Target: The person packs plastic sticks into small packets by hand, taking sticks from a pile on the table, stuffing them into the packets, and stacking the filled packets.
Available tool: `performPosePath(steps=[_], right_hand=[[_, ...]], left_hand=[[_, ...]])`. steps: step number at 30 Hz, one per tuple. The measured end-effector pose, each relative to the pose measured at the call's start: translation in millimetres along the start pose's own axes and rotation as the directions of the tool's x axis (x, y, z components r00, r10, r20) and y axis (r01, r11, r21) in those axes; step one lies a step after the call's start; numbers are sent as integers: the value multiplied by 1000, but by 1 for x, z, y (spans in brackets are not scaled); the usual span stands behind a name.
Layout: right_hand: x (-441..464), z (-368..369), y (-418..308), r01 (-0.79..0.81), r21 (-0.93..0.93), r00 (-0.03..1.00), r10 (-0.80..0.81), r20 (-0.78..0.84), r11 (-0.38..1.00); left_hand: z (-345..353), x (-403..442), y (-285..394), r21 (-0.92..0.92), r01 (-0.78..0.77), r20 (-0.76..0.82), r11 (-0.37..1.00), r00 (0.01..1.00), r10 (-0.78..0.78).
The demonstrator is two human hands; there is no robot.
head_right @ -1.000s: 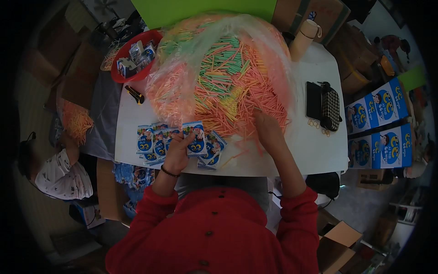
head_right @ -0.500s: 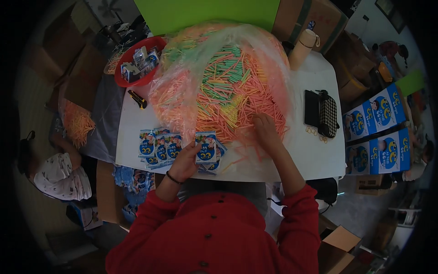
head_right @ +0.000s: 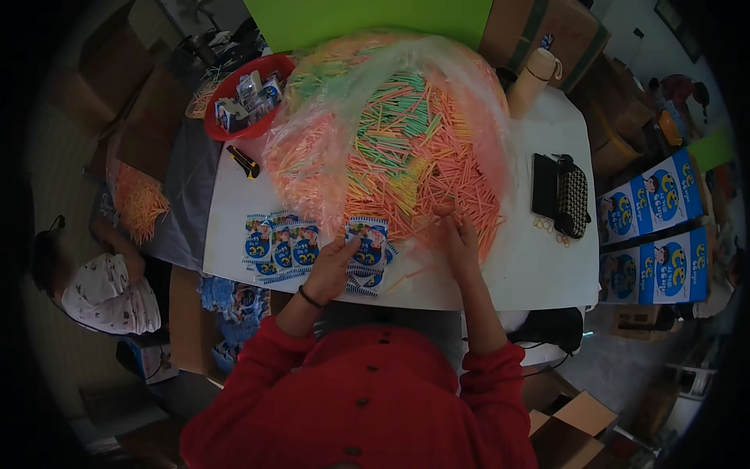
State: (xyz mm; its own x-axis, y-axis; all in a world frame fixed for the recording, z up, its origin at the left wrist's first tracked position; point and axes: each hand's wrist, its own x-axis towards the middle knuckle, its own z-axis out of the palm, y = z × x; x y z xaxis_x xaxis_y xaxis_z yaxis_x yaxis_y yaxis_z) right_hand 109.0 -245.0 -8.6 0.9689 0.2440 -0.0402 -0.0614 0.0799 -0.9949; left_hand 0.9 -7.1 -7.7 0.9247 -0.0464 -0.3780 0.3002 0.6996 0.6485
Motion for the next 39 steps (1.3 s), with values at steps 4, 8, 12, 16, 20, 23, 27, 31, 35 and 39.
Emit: performPosePath(steps=[4, 8, 12, 16, 20, 23, 27, 31, 35, 39], right_hand=[[-5, 14, -28, 64, 354, 997, -74, 15, 933], [-14, 36, -52, 12, 350, 998, -32, 52, 937], [-15, 49, -45, 81, 326, 974, -144, 175, 942], [-16, 58, -20, -69, 175, 929, 0, 370, 982], [-14, 57, 0, -83, 115, 964, 51, 259, 990], [-17, 55, 4, -122, 188, 969, 75, 237, 975], [-10, 35, 3, 221, -48, 969, -214, 124, 974], [-3, 11, 13, 192, -267, 981, -185, 51, 944], [-5, 16, -11, 210, -134, 977, -214, -17, 968], [-14, 48, -60, 85, 279, 992, -108, 71, 956]], left_hand=[[3, -7, -1, 92, -99, -2, 991, 995, 99], [17, -6, 1, 222, -181, 26, 958, 983, 180], [20, 10, 1, 743, -396, 67, 539, 846, 529], [36, 19, 7, 426, -349, -52, 835, 912, 408], [36, 17, 10, 374, -306, -35, 875, 939, 343], [18, 14, 6, 363, -174, 18, 915, 984, 179], [0, 14, 17, 353, -389, -32, 851, 904, 426], [-5, 6, 34, 399, -464, -34, 791, 855, 518], [-4, 0, 35, 336, -461, 38, 821, 878, 477], [10, -7, 30, 405, -448, 197, 797, 894, 402]])
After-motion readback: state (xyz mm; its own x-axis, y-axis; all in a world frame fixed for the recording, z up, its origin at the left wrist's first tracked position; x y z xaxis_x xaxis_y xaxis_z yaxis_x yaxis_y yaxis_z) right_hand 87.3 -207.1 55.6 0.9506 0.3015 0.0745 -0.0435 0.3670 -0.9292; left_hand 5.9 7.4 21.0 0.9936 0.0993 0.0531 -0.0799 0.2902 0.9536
